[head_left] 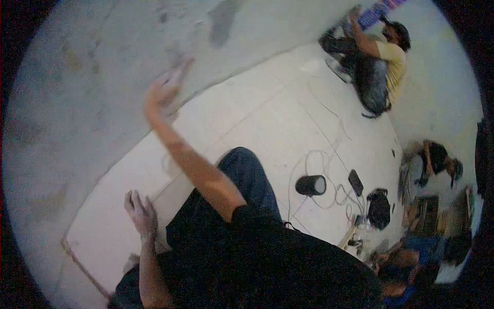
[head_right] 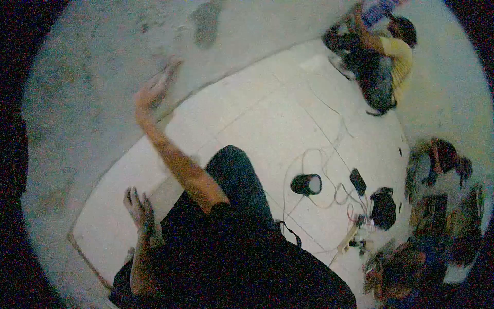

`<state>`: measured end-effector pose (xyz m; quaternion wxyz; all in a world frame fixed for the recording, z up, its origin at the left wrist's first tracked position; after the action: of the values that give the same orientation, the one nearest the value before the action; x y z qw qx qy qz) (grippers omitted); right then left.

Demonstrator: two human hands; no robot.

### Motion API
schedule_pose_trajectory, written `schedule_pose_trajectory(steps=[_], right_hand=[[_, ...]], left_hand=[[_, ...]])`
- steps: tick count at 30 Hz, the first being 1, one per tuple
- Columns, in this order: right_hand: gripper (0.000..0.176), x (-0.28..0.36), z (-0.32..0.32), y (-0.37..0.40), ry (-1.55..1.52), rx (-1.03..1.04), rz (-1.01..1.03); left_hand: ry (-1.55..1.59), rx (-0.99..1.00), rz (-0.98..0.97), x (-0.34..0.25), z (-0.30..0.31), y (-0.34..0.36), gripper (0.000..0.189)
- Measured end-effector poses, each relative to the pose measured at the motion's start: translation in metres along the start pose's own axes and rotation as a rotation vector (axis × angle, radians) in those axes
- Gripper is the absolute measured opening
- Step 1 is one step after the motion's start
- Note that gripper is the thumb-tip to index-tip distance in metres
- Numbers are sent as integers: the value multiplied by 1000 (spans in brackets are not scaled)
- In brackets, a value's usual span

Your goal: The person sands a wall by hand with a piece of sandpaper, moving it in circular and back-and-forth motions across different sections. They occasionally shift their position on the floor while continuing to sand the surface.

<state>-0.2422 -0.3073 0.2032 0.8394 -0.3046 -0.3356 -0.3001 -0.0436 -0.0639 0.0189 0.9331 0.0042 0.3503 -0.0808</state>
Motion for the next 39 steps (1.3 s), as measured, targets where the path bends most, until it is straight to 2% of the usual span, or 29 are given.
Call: schedule_pose_trajectory(steps=[1,3,13,16,21,23,26,28,32,34,35,38,39], right_hand=[[53,8,-16,25,-195,3,71],[53,4,-13,43,-413,11,261],[53,-23,23,1,-563,22,372],[53,-30,37,-15,-578,-3,355],[53,-34,46,-17,-611,-21,355],[53,-27,35,-9,-628,-13,352],[53,-15,20,6,-682,-24,339],[53,-14,12,16,-726,-38,304],[53,-12,7,42,-765,-28,301],[53,-9,3,50,-760,-47,301],[53,-9,3,53,-790,-60,263],[55,-17,7,13,-879,-78,-36],[54,-29,-32,17,-812,-66,-59]], left_hand=[[-81,-10,-2,21,35,-7,43],[-184,-14,-44,36,36,-16,42],[-263,-18,-61,39,18,1,42],[-335,-5,-130,34,21,-6,43],[-322,32,-34,25,29,-7,45],[-337,62,-75,27,28,-6,47],[-248,4,-103,40,22,-1,47],[-347,29,-118,26,28,-1,44],[-121,-26,-65,10,40,0,39],[-203,-49,-80,3,44,-7,39],[-193,-60,-81,3,43,-4,39],[-156,-46,-54,6,41,-3,40],[-157,-40,-41,2,44,-1,40]])
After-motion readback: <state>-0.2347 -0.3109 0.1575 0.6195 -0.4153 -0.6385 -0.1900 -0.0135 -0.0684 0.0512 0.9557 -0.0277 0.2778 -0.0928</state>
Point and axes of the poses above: each hand's wrist, its own y-axis away from the middle knuckle, its own z-axis out of the back of the hand, x = y × z, the point moved 5 cm from there along -y, towards the middle knuckle, and after that the axes turned 11 degrees about x, right-handed, at the moved point
